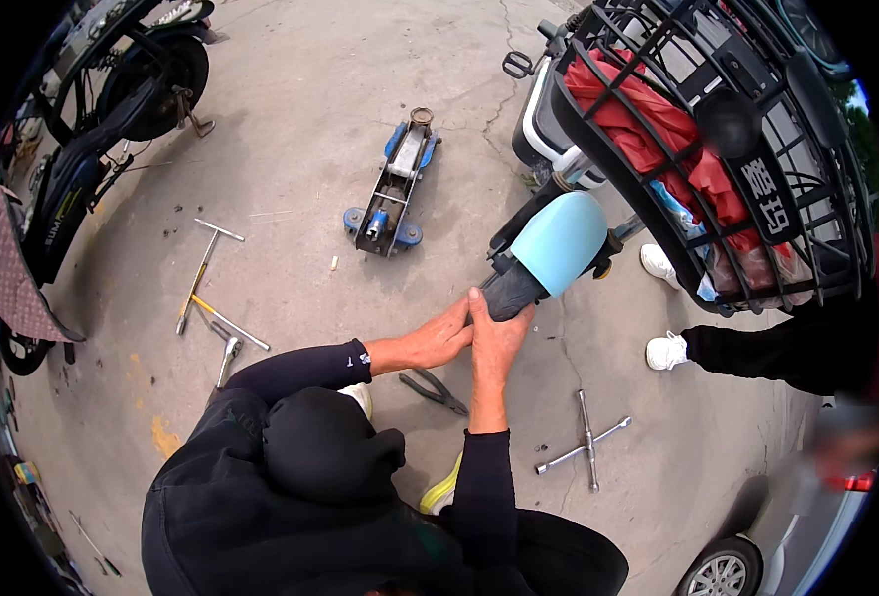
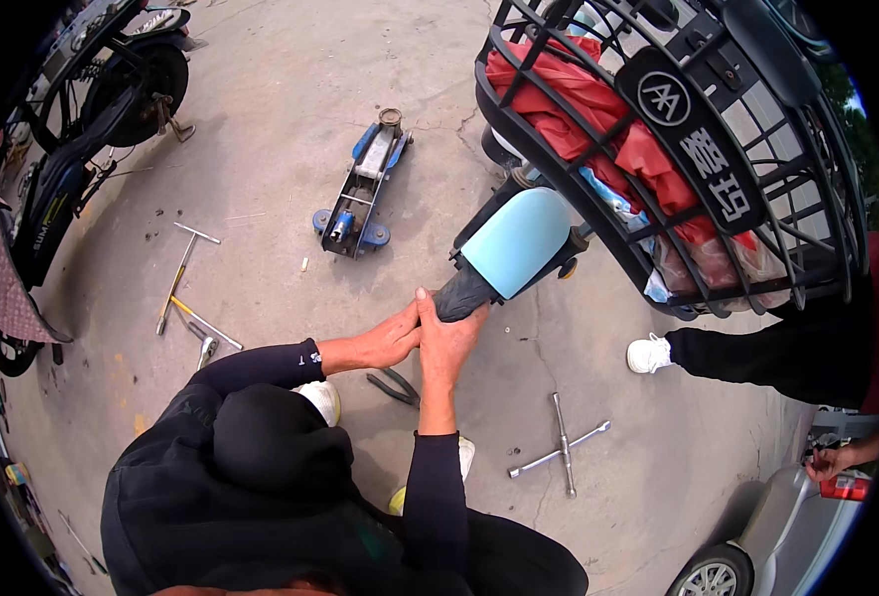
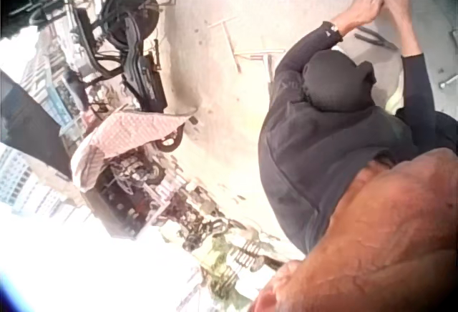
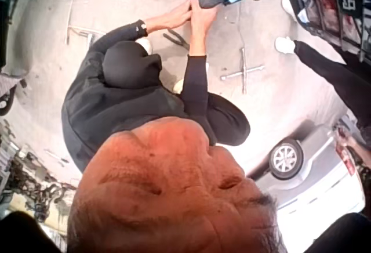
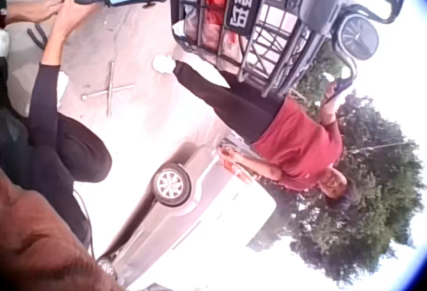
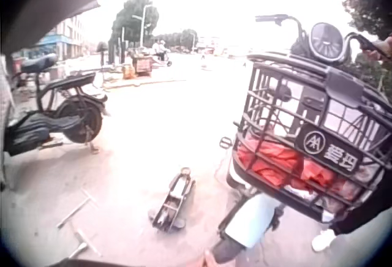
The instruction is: The person repairs two electric scooters in an outdoor workshop. They first work on the wiring under the seat of a black scooter, using pliers and electrical tape. Then, they move to a light blue scooter, using a T-wrench to remove the front wheel axle nut and detach the wheel.
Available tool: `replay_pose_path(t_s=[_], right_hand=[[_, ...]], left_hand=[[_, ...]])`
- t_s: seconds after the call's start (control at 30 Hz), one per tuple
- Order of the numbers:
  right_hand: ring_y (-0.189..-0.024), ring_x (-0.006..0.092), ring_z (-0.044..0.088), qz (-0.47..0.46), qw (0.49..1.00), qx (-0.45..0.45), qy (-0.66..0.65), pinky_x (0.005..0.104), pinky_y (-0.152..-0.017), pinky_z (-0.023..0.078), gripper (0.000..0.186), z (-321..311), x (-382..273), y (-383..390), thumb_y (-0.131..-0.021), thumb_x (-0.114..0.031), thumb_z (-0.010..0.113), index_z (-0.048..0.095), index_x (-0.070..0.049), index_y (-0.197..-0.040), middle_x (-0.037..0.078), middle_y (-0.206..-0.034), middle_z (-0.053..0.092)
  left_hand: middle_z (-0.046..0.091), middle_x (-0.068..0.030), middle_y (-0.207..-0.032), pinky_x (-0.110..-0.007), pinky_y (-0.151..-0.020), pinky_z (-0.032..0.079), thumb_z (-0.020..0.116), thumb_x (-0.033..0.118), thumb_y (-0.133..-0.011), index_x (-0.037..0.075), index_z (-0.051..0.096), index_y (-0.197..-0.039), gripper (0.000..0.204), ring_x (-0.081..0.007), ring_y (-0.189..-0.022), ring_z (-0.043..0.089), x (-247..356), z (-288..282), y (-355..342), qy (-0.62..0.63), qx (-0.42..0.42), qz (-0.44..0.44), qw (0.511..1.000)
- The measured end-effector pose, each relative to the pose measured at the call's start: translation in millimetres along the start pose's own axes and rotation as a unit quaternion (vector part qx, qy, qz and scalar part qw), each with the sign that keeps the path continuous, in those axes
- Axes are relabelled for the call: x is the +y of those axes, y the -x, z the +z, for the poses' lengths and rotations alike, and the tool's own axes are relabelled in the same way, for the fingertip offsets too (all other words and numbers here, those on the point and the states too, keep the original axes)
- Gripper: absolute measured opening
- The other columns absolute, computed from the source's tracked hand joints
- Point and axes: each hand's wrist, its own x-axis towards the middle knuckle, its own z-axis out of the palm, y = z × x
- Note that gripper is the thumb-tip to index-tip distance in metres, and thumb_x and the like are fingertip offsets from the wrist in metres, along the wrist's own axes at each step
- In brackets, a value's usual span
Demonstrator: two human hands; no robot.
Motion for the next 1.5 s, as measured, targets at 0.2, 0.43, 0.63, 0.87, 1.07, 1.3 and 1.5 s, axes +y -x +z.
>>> replay_pose_path(t_s=[0.2, 0.43, 0.63, 0.87, 1.07, 1.3, 1.5], right_hand=[[-0.109, 0.0351, 0.06, 0.011, 0.985, 0.122, 0.12, 0.0426, -0.096, 0.046, 0.071, -22.6, 9.7, -12.9, -0.071, -0.02, 0.083, 0.048, 0.007, -0.126, 0.023, -0.117, 0.06], [-0.098, 0.0239, 0.058, -0.004, 0.987, 0.101, 0.126, 0.035, -0.093, 0.045, 0.06, -22.7, 7.6, -8.6, -0.074, -0.016, 0.08, 0.049, 0.007, -0.12, 0.014, -0.11, 0.059], [-0.101, 0.0276, 0.058, -0.013, 0.988, 0.108, 0.109, 0.0381, -0.093, 0.045, 0.063, -29.1, 15.2, -10.1, -0.073, -0.012, 0.078, 0.048, 0.009, -0.123, 0.017, -0.113, 0.058], [-0.108, 0.0295, 0.055, 0.005, 0.984, 0.101, 0.15, 0.0381, -0.098, 0.042, 0.07, -34.6, 14.4, -12.7, -0.073, -0.014, 0.079, 0.044, 0.009, -0.13, 0.019, -0.119, 0.055], [-0.11, 0.0307, 0.055, 0.02, 0.987, 0.089, 0.132, 0.0384, -0.1, 0.042, 0.074, -29.6, 6.8, -13.7, -0.072, -0.014, 0.08, 0.043, 0.01, -0.13, 0.02, -0.12, 0.055], [-0.1, 0.0234, 0.057, 0.004, 0.985, 0.095, 0.145, 0.0346, -0.094, 0.044, 0.067, -22.4, 0.9, -6.3, -0.073, -0.017, 0.082, 0.048, 0.005, -0.126, 0.013, -0.11, 0.059], [-0.107, 0.0263, 0.057, 0.076, 0.992, 0.041, 0.089, 0.0346, -0.099, 0.042, 0.077, -41.2, 7.7, -2.4, -0.071, -0.015, 0.082, 0.042, 0.006, -0.133, 0.016, -0.118, 0.059]], left_hand=[[0.025, -0.0299, -0.154, -0.05, -0.119, 0.021, 0.05, 0.04, -0.098, -0.004, 0.032, -0.146, 0.068, -0.038, -0.146, 0.025, -4.1, -12.1, -17.1, -0.166, -0.059, 0.095, 0.98], [0.029, -0.0355, -0.148, -0.06, -0.102, 0.04, 0.081, 0.04, -0.073, -0.006, 0.03, -0.144, 0.099, -0.0482, -0.129, 0.043, -99.1, -161.4, -80.9, -0.51, 0.264, -0.266, 0.774], [0.037, -0.0397, -0.133, -0.049, -0.083, 0.055, 0.073, 0.016, -0.07, 0.004, 0.057, -0.124, 0.057, -0.0496, -0.106, 0.056, -126.6, -169.0, -74.7, -0.458, 0.181, -0.241, 0.836], [0.038, -0.0376, -0.134, -0.048, -0.078, 0.055, 0.074, 0.013, -0.064, 0.013, 0.055, -0.132, 0.071, -0.0448, -0.099, 0.058, -121.8, -184.9, -46.8, -0.491, 0.043, -0.099, 0.865], [0.045, -0.0298, -0.133, -0.045, -0.078, 0.054, 0.076, 0.009, -0.06, 0.001, 0.029, -0.15, 0.101, -0.0414, -0.099, 0.061, -120.5, -190.5, -79.3, -0.516, -0.067, 0.013, 0.854], [0.049, -0.0215, -0.133, -0.044, -0.074, 0.053, 0.078, 0.014, -0.061, -0.006, 0.026, -0.149, 0.105, -0.0381, -0.095, 0.063, -128.6, -175.7, -147.8, -0.523, -0.05, -0.024, 0.85], [0.051, -0.0199, -0.131, -0.043, -0.077, 0.052, 0.082, 0.02, -0.062, 0.006, 0.025, -0.153, 0.108, -0.037, -0.099, 0.062, -131.3, -170.3, -175.1, -0.567, -0.049, -0.061, 0.82]])
